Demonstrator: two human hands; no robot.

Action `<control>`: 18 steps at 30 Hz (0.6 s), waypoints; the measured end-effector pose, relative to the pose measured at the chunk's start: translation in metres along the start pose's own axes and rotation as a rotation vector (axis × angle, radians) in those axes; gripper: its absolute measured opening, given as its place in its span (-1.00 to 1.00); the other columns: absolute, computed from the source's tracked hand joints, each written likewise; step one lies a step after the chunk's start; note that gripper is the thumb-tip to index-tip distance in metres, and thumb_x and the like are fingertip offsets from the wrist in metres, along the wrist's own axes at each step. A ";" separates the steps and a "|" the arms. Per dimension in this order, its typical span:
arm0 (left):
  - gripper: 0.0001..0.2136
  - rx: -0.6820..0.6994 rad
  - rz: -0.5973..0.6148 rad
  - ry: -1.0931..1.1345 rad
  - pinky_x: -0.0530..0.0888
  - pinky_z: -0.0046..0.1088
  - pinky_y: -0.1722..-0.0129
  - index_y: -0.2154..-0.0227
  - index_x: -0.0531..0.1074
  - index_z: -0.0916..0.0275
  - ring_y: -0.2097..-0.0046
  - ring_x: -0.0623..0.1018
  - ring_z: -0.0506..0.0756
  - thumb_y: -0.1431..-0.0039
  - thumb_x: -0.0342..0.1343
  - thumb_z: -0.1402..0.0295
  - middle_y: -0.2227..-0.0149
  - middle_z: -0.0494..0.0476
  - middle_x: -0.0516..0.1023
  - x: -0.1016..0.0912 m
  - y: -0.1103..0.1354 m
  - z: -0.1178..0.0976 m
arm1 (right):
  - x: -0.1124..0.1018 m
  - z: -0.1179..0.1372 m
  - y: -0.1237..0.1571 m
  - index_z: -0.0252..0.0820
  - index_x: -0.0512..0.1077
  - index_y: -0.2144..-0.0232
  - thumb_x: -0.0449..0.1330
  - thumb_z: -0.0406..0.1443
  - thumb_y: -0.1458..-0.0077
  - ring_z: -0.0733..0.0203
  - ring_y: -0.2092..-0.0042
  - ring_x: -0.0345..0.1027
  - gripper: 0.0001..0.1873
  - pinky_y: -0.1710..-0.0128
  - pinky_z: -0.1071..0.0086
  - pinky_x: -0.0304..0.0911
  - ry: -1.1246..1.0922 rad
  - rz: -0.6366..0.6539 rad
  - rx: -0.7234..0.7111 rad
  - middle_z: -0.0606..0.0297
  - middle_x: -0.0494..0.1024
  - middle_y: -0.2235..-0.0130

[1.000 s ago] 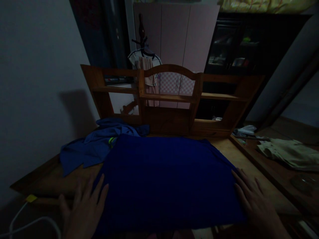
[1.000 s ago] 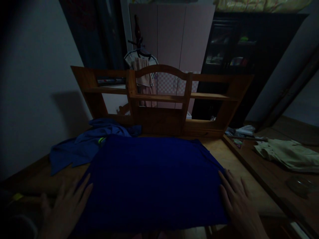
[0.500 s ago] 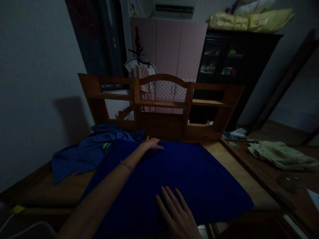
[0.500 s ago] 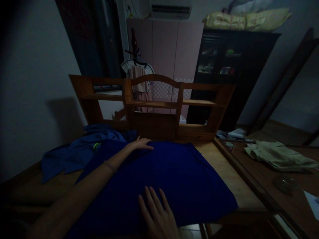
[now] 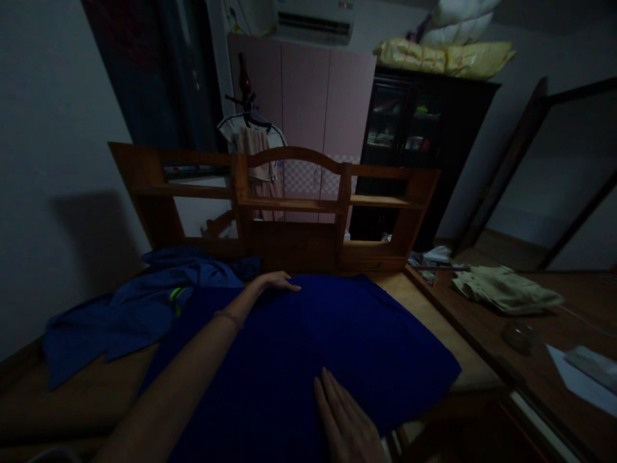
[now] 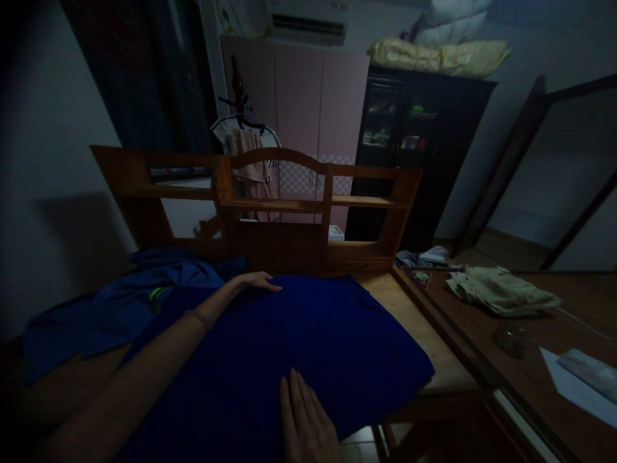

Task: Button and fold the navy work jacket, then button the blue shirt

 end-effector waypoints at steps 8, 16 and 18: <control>-0.48 0.131 -0.005 0.397 0.46 -0.37 0.32 0.33 0.49 0.33 0.33 0.54 0.15 0.19 0.25 -0.07 0.25 0.27 0.58 -0.014 0.064 -0.060 | -0.073 -0.100 0.014 -0.25 0.17 -0.21 -0.13 -0.55 0.02 0.19 0.04 0.43 -0.30 0.12 0.40 0.40 -0.241 0.022 0.400 0.12 0.45 -0.04; -0.55 0.531 -0.552 0.709 0.41 -0.48 0.49 0.39 0.47 0.37 0.51 0.46 0.03 0.17 0.31 0.04 0.51 0.10 0.51 -0.091 0.167 -0.145 | -0.184 -0.191 -0.030 -0.13 0.43 0.04 0.09 -0.26 -0.03 0.01 0.02 0.40 -0.59 0.08 0.27 0.37 -0.836 -0.220 0.779 0.21 0.50 0.02; -0.54 0.601 -0.804 0.668 0.43 -0.49 0.46 0.33 0.47 0.37 0.48 0.47 0.02 0.13 0.28 0.03 0.50 0.08 0.51 -0.118 0.210 -0.153 | -0.198 -0.203 -0.044 -0.10 0.42 0.06 0.06 -0.25 -0.01 0.01 0.09 0.44 -0.60 0.16 0.26 0.41 -0.848 -0.296 0.781 0.21 0.52 0.05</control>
Point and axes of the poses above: each hand's wrist, its own y-axis away from the middle knuckle, its own x-axis out of the palm, z = x × y, the point moved 8 cm from there along -y, towards the middle knuckle
